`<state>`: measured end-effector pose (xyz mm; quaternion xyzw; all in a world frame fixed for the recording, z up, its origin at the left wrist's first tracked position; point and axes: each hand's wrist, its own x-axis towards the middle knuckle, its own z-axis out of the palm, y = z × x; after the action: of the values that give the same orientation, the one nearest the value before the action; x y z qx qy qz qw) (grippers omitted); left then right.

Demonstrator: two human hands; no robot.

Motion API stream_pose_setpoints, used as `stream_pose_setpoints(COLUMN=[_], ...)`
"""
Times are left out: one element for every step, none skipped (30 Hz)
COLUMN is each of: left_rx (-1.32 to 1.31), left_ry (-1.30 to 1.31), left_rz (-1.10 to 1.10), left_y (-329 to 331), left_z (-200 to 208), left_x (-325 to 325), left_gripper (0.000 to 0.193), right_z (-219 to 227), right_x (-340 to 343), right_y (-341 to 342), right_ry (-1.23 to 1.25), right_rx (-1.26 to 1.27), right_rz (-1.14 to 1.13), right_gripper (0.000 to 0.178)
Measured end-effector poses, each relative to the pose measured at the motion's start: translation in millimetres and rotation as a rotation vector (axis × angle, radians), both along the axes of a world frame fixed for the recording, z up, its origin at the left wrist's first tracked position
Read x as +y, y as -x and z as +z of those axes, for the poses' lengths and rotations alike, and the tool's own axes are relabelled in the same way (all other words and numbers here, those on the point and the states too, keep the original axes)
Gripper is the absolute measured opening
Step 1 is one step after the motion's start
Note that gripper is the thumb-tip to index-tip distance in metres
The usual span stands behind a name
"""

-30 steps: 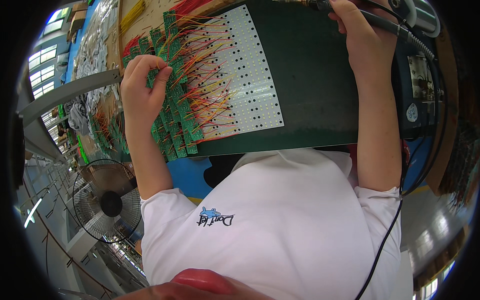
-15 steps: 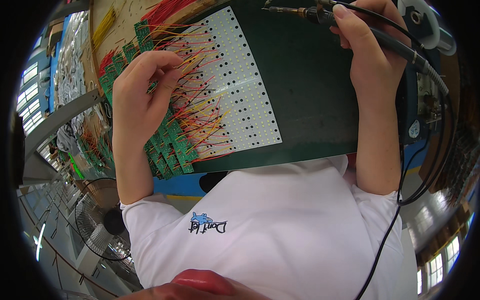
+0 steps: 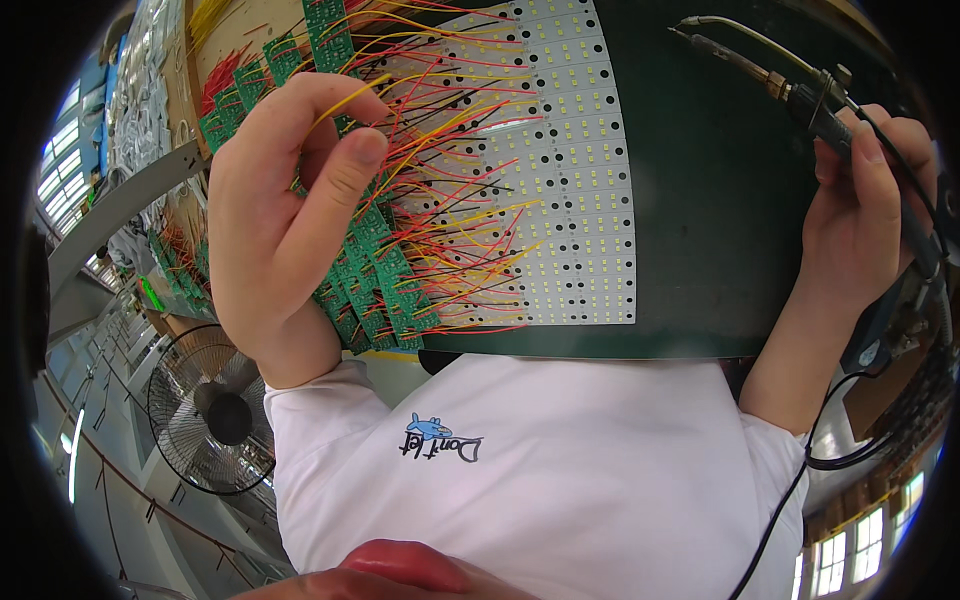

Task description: The person holds wires and circuit boards, then solders the wires to the LED circuit board panel using a soldering iron.

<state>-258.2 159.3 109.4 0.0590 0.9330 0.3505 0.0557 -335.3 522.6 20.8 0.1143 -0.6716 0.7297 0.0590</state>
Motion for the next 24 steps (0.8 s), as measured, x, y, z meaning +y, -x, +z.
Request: stream_pose_setpoints(left_rx=[0.083, 0.117, 0.117, 0.205, 0.293, 0.295, 0.195, 0.095, 0.098, 0.007, -0.082, -0.149, -0.142, -0.186, -0.231, -0.226, -0.278, -0.330, -0.326, -0.314, -0.301, -0.291, -0.290, -0.163], left_ry=[0.146, 0.178, 0.177, 0.219, 0.261, 0.252, 0.210, 0.168, 0.157, -0.074, -0.305, -0.326, -0.331, -0.448, -0.578, -0.590, -0.652, -0.703, -0.706, -0.649, -0.598, -0.639, -0.655, -0.414], left_rz=[-0.150, -0.193, -0.192, -0.244, -0.296, -0.304, -0.257, -0.213, -0.215, -0.195, -0.175, -0.292, -0.294, -0.204, -0.125, -0.136, -0.154, -0.164, -0.163, -0.176, -0.194, -0.156, -0.157, -0.195], left_y=[3, 4, 5, 5, 5, 5, 4, 4, 3, -1, -4, -1, -2, -5, -4, -2, 1, 1, 0, -1, 0, -1, 1, 4], left_z=[-2, -7, -13, -22, -26, -24, -18, -14, -11, -3, 6, 10, 9, 8, 0, -5, -11, -10, -9, -7, -8, -15, -16, -15], left_x=[0, 2, -2, -7, -11, -12, -13, -15, -20, -27, -34, -44, -42, -39, -40, -41, -40, -35, -29, -22, -14, -7, -1, 3], left_gripper=[0.013, 0.018, 0.018, 0.019, 0.020, 0.020, 0.019, 0.018, 0.018, 0.016, 0.016, 0.015, 0.015, 0.011, 0.009, 0.009, 0.007, 0.007, 0.007, 0.007, 0.007, 0.007, 0.007, 0.007], right_z=[-1, -2, -2, -1, 0, 0, 0, 1, 4, 8, 12, 15, 22, 31, 38, 42, 47, 51, 51, 46, 42, 42, 35, 26], right_x=[1, 3, 3, 2, 1, 2, 1, -1, -2, -4, -7, -8, -7, -6, -9, -13, -18, -18, -19, -21, -22, -30, -28, -29], right_y=[2, 3, 4, 4, 4, 3, 1, 0, -1, -1, -2, -5, -6, -8, -9, -8, -5, -4, -3, 0, 3, 4, 7, 8], right_ry=[-0.005, 0.006, 0.021, 0.020, -0.009, -0.044, -0.053, -0.036, -0.021, -0.022, 0.027, 0.067, 0.062, 0.067, 0.060, 0.047, 0.109, 0.181, 0.177, 0.157, 0.131, 0.133, 0.118, 0.144], right_rx=[-0.001, -0.002, -0.003, -0.003, 0.004, 0.009, 0.008, -0.008, -0.022, -0.019, -0.041, -0.059, -0.052, -0.105, -0.155, -0.148, -0.131, -0.115, -0.112, -0.102, -0.092, -0.115, -0.119, -0.153], right_rz=[0.001, 0.063, 0.125, 0.124, 0.102, 0.073, 0.062, 0.044, 0.035, 0.045, 0.036, 0.016, 0.016, 0.020, 0.013, 0.005, 0.145, 0.295, 0.297, 0.287, 0.273, 0.318, 0.318, 0.335], right_gripper=[0.010, 0.010, 0.010, 0.010, 0.010, 0.010, 0.010, 0.010, 0.010, 0.010, 0.010, 0.010, 0.010, 0.008, 0.007, 0.007, 0.010, 0.014, 0.014, 0.015, 0.016, 0.012, 0.012, 0.009])
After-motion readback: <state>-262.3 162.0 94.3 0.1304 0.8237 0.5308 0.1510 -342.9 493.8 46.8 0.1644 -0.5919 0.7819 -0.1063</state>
